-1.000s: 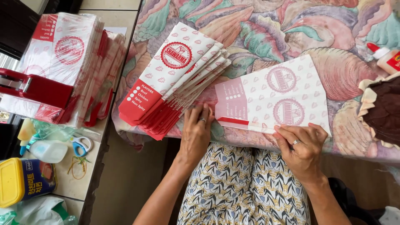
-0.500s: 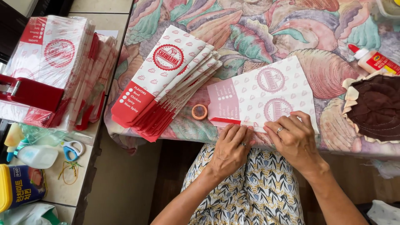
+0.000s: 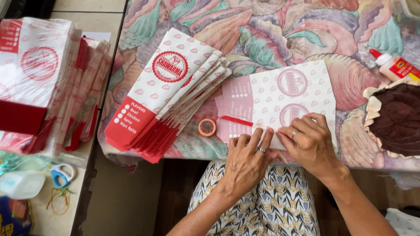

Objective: Manually folding and assembling paper food packaging units by pressing edges together.

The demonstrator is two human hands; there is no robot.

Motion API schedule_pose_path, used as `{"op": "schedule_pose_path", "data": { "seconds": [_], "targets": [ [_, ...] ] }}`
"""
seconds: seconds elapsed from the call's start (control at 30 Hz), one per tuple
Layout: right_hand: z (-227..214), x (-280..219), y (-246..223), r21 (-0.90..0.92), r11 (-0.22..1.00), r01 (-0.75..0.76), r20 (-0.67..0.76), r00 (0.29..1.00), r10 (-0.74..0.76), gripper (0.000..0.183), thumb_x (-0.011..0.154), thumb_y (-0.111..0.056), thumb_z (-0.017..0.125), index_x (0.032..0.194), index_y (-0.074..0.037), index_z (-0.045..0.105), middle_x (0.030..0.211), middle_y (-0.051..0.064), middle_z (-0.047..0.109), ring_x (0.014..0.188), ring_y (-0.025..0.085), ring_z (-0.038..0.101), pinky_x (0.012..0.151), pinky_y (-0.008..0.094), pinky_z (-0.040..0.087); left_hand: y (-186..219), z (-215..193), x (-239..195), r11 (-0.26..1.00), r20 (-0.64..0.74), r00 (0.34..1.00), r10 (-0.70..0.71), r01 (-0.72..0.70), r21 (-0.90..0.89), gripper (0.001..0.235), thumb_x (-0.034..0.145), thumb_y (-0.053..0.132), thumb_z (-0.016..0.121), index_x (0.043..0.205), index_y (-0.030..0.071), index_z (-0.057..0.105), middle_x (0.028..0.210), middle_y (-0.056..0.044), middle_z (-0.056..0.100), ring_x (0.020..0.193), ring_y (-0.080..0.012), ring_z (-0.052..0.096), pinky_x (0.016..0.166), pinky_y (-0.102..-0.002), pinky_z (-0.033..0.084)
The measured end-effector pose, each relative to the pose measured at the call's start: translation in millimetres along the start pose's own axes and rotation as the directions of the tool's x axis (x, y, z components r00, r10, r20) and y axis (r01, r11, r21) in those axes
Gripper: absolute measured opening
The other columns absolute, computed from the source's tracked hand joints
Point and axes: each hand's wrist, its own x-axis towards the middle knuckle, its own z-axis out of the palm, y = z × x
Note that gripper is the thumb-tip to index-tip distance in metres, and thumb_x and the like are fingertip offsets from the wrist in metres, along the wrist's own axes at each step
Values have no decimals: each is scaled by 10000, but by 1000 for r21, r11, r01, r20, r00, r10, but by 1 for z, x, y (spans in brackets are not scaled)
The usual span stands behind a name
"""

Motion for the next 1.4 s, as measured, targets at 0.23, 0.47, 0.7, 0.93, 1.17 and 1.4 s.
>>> {"op": "schedule_pose_path", "data": {
  "seconds": [0.23, 0.47, 0.7, 0.93, 1.17, 1.4],
  "targets": [
    [7, 59, 59, 327, 943, -60, 157, 988, 8, 80, 847, -120, 816, 871, -67, 761, 850, 81, 753, 761, 191, 700, 900, 410, 554, -5, 21, 1, 988, 181, 980, -79, 53, 147, 683, 1051, 523, 369, 1324, -65, 582, 1412, -142, 428, 883, -297, 518, 728, -538, 462],
    [56, 118, 101, 197, 977, 77, -21, 997, -74, 159, 934, -24, 794, 1089, 6, 781, 1027, 154, 739, 934, 294, 614, 874, 436, 489, -11, 34, -5, 986, 40, 999, -29, 22, 163, 668, 1023, 509, 512, 1386, -45, 602, 1453, -135, 468, 858, -305, 486, 704, -489, 402],
    [70, 127, 115, 87, 995, 47, 94, 994, -56, 184, 867, -132, 859, 998, -77, 743, 955, 49, 681, 937, 260, 536, 922, 442, 434, -14, 34, -4, 985, -6, 1000, 1, 0, 174, 678, 1022, 495, 557, 1450, -31, 555, 1465, -142, 502, 858, -293, 502, 706, -458, 401],
    [43, 127, 106, 138, 989, 44, 234, 969, -76, 117, 969, -51, 704, 974, -41, 587, 978, 107, 632, 1018, 303, 595, 1004, 482, 414, -13, 34, -5, 982, -3, 1000, -6, 7, 188, 682, 1024, 506, 538, 1470, -11, 530, 1450, -135, 508, 834, -292, 500, 707, -459, 402],
    [9, 123, 92, 228, 964, 139, 82, 983, -162, 142, 946, 44, 759, 1075, 53, 702, 976, 167, 720, 929, 315, 685, 903, 457, 555, -11, 32, -3, 974, 23, 1000, -15, 9, 227, 686, 1034, 528, 486, 1467, -2, 525, 1458, -124, 473, 869, -290, 485, 720, -464, 412],
    [-16, 64, 27, -64, 979, 195, -77, 977, -200, 98, 935, -3, 790, 940, 41, 702, 1052, 206, 718, 951, 314, 676, 875, 435, 580, -12, 31, -3, 972, 29, 1000, -9, 2, 237, 687, 1036, 524, 492, 1473, -6, 506, 1453, -137, 473, 860, -292, 502, 720, -454, 417]
  ]
}}
